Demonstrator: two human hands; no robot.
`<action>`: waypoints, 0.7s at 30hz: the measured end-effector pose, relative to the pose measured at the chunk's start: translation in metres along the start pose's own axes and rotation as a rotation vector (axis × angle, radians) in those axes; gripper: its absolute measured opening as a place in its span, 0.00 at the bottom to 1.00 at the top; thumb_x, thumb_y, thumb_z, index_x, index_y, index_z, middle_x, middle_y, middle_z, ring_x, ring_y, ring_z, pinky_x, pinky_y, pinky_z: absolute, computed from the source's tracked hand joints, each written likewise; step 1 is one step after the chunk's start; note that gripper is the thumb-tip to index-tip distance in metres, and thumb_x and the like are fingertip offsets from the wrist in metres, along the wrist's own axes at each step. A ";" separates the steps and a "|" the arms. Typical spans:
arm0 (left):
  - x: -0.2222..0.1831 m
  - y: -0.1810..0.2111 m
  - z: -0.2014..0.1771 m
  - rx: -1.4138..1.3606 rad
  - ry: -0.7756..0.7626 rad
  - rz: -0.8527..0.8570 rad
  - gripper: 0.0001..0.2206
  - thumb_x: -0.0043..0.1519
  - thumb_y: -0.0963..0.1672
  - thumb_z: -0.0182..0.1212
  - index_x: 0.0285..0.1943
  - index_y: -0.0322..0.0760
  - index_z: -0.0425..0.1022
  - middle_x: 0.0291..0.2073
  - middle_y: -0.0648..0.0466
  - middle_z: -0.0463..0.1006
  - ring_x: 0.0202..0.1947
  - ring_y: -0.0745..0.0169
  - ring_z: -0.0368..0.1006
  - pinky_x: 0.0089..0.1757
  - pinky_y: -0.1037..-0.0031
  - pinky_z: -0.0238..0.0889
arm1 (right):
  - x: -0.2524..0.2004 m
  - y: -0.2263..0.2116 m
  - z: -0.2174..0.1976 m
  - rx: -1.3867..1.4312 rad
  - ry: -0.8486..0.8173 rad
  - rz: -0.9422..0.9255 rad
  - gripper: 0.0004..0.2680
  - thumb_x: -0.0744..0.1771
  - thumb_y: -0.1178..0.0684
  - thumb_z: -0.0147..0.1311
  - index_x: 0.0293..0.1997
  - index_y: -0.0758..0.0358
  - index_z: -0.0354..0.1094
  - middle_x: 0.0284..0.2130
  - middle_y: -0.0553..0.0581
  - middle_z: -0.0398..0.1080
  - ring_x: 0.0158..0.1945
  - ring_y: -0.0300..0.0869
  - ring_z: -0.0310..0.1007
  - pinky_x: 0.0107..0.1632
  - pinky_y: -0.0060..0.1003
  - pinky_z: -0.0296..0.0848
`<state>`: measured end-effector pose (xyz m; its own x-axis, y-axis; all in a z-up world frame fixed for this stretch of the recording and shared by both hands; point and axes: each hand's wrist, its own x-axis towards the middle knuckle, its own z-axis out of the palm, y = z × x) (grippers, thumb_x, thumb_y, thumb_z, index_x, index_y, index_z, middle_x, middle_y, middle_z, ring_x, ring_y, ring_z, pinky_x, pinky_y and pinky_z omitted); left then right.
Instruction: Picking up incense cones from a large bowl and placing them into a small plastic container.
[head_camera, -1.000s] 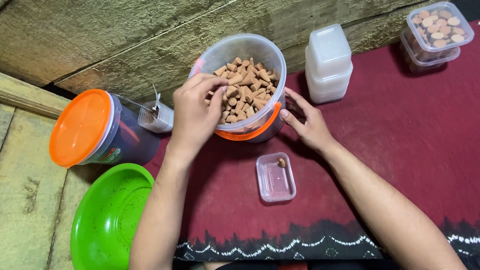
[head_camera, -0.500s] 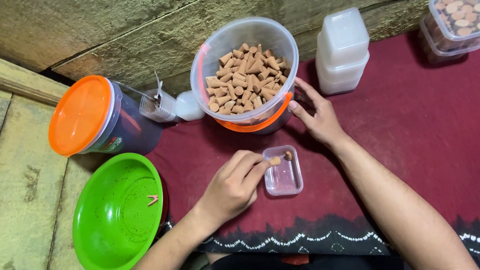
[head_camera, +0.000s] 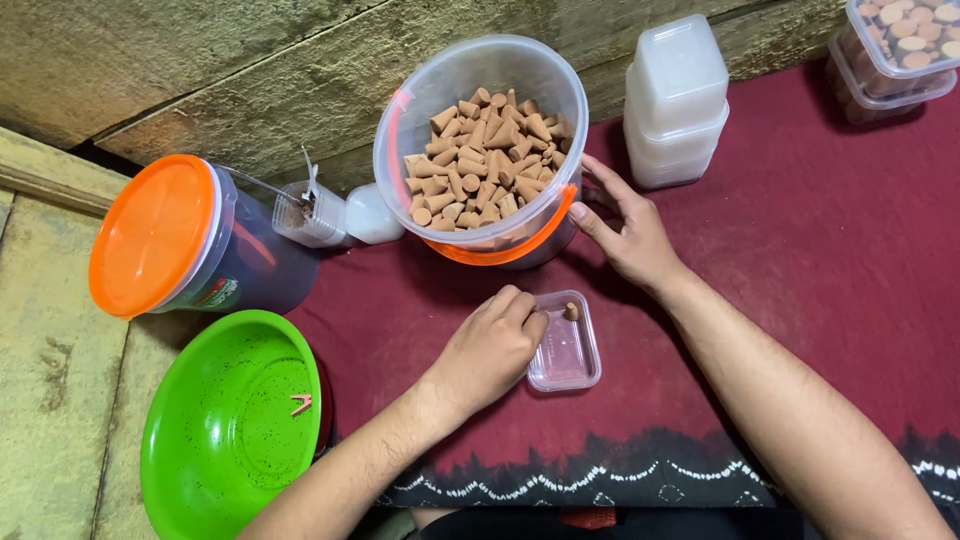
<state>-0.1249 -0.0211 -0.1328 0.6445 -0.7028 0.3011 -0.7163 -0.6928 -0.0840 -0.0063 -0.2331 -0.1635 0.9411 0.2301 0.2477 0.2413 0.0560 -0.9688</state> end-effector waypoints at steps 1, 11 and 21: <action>0.000 0.000 0.002 -0.001 -0.002 0.001 0.05 0.54 0.35 0.59 0.35 0.32 0.76 0.31 0.48 0.72 0.39 0.52 0.71 0.43 0.69 0.69 | 0.000 0.000 0.000 0.001 0.001 0.002 0.23 0.69 0.46 0.56 0.74 0.57 0.56 0.66 0.69 0.62 0.64 0.61 0.67 0.53 0.53 0.76; 0.001 -0.001 0.003 0.038 -0.100 -0.023 0.01 0.56 0.37 0.60 0.33 0.34 0.76 0.32 0.48 0.73 0.40 0.53 0.71 0.43 0.70 0.68 | 0.001 0.003 0.001 -0.009 0.001 -0.015 0.23 0.70 0.45 0.55 0.74 0.57 0.56 0.66 0.68 0.63 0.63 0.59 0.68 0.52 0.50 0.77; 0.018 0.002 -0.033 -0.221 -0.035 -0.199 0.07 0.58 0.37 0.61 0.43 0.29 0.79 0.38 0.47 0.74 0.45 0.49 0.73 0.47 0.67 0.70 | 0.001 0.006 0.001 -0.011 0.001 -0.024 0.23 0.70 0.46 0.56 0.74 0.56 0.56 0.65 0.67 0.63 0.63 0.58 0.68 0.52 0.49 0.77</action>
<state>-0.1233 -0.0295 -0.0963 0.7845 -0.5643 0.2572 -0.6130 -0.7684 0.1839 -0.0038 -0.2312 -0.1690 0.9352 0.2275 0.2713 0.2667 0.0514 -0.9624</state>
